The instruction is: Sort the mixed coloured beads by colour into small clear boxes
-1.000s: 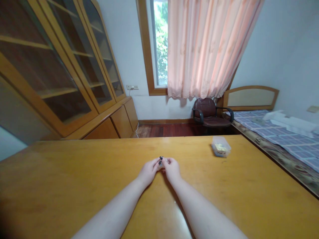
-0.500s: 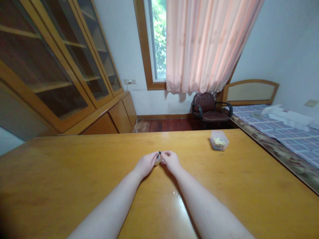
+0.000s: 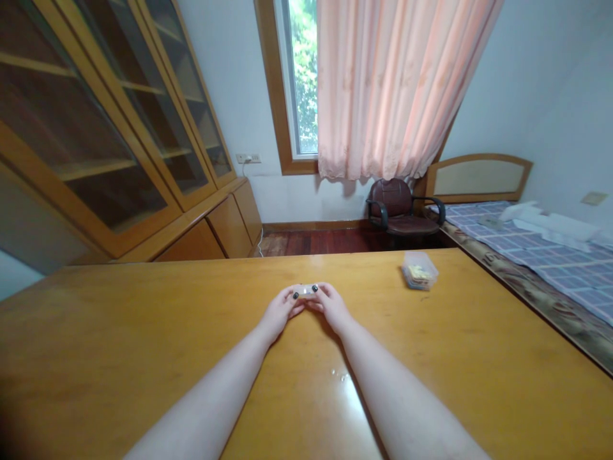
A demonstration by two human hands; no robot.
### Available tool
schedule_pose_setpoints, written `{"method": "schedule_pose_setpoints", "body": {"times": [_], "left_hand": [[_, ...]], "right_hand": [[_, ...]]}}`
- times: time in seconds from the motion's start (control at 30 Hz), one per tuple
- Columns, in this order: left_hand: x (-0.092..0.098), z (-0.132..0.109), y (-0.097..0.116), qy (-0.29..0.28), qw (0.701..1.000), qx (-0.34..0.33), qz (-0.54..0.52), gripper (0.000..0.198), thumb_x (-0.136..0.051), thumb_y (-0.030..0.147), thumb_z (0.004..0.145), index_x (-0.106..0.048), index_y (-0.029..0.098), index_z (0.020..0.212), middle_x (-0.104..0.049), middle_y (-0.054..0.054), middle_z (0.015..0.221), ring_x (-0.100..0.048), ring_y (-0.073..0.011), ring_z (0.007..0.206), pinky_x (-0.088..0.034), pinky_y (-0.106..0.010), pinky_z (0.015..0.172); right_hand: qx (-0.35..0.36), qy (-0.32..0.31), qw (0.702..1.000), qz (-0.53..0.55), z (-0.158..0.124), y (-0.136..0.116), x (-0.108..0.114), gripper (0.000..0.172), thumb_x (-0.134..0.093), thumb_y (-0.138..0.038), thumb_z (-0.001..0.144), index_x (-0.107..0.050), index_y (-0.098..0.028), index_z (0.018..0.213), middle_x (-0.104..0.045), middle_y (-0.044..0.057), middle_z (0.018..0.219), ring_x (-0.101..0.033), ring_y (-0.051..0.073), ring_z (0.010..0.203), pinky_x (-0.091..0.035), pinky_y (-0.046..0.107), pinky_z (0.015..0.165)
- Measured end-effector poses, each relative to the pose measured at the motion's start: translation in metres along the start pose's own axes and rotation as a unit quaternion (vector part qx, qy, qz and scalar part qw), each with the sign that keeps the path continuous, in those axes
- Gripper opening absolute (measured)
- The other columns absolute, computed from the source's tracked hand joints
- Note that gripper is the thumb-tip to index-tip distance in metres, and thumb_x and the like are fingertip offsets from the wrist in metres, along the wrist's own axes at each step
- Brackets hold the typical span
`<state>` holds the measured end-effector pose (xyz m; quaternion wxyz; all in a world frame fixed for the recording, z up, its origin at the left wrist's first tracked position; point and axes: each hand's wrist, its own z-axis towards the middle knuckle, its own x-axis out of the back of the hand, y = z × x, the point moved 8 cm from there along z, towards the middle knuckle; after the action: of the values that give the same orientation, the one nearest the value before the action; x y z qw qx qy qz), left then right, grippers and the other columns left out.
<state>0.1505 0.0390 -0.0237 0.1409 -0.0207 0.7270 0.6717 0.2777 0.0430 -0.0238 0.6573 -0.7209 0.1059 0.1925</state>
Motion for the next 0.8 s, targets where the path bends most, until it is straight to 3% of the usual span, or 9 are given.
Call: {"method": "schedule_pose_setpoints", "body": {"times": [0.1,0.23,0.43,0.6,0.7,0.8], "left_hand": [[-0.001,-0.003,-0.004,0.015,0.999,0.027,-0.044,0.05,-0.066,0.043,0.078,-0.052,0.017,0.119,-0.053,-0.015,0.131,-0.059,-0.0224,0.111,-0.047,-0.037,0.097],[0.006,-0.002,-0.005,0.051,0.997,0.041,-0.034,0.049,-0.069,0.041,0.076,-0.055,0.017,0.116,-0.059,-0.013,0.124,-0.062,-0.0202,0.105,-0.05,-0.034,0.093],[0.008,0.002,-0.008,0.065,0.996,0.054,-0.027,0.046,-0.068,0.04,0.076,-0.058,0.019,0.116,-0.064,-0.011,0.116,-0.066,-0.0167,0.091,-0.053,-0.034,0.086],[0.006,0.001,-0.009,0.073,0.995,0.067,-0.03,0.048,-0.071,0.038,0.073,-0.06,0.018,0.115,-0.065,-0.01,0.114,-0.066,-0.0166,0.09,-0.052,-0.033,0.086],[0.006,0.001,-0.01,0.081,0.993,0.074,-0.033,0.046,-0.071,0.034,0.073,-0.061,0.018,0.114,-0.065,-0.01,0.113,-0.066,-0.0159,0.089,-0.053,-0.032,0.085],[0.006,0.0,-0.01,0.083,0.993,0.081,-0.025,0.042,-0.07,0.032,0.074,-0.063,0.017,0.112,-0.066,-0.009,0.112,-0.066,-0.0148,0.085,-0.054,-0.031,0.081]], "right_hand": [[0.055,-0.004,0.995,-0.078,0.002,-0.004,0.001,0.038,-0.065,-0.05,0.071,-0.058,-0.021,0.094,-0.066,0.006,0.098,-0.063,0.02,0.087,-0.051,0.031,0.074],[0.12,0.001,0.969,-0.214,0.004,-0.012,0.005,0.036,-0.061,-0.051,0.073,-0.063,-0.018,0.088,-0.067,0.006,0.089,-0.061,0.02,0.084,-0.049,0.03,0.073],[0.113,-0.029,0.963,-0.244,0.0,-0.017,-0.006,0.037,-0.06,-0.045,0.076,-0.067,-0.017,0.098,-0.069,0.007,0.094,-0.062,0.02,0.083,-0.048,0.029,0.07],[0.107,-0.016,0.955,-0.275,-0.001,-0.021,-0.006,0.038,-0.057,-0.047,0.078,-0.071,-0.015,0.092,-0.071,0.009,0.088,-0.064,0.021,0.078,-0.048,0.031,0.068],[0.141,-0.031,0.916,-0.375,-0.003,-0.031,-0.009,0.032,-0.053,-0.043,0.083,-0.072,-0.019,0.093,-0.072,0.007,0.092,-0.064,0.022,0.085,-0.046,0.033,0.076],[0.175,-0.02,0.841,-0.512,-0.009,-0.041,-0.014,0.029,-0.047,-0.037,0.087,-0.072,-0.024,0.094,-0.072,0.006,0.094,-0.064,0.023,0.087,-0.045,0.032,0.077]]}}
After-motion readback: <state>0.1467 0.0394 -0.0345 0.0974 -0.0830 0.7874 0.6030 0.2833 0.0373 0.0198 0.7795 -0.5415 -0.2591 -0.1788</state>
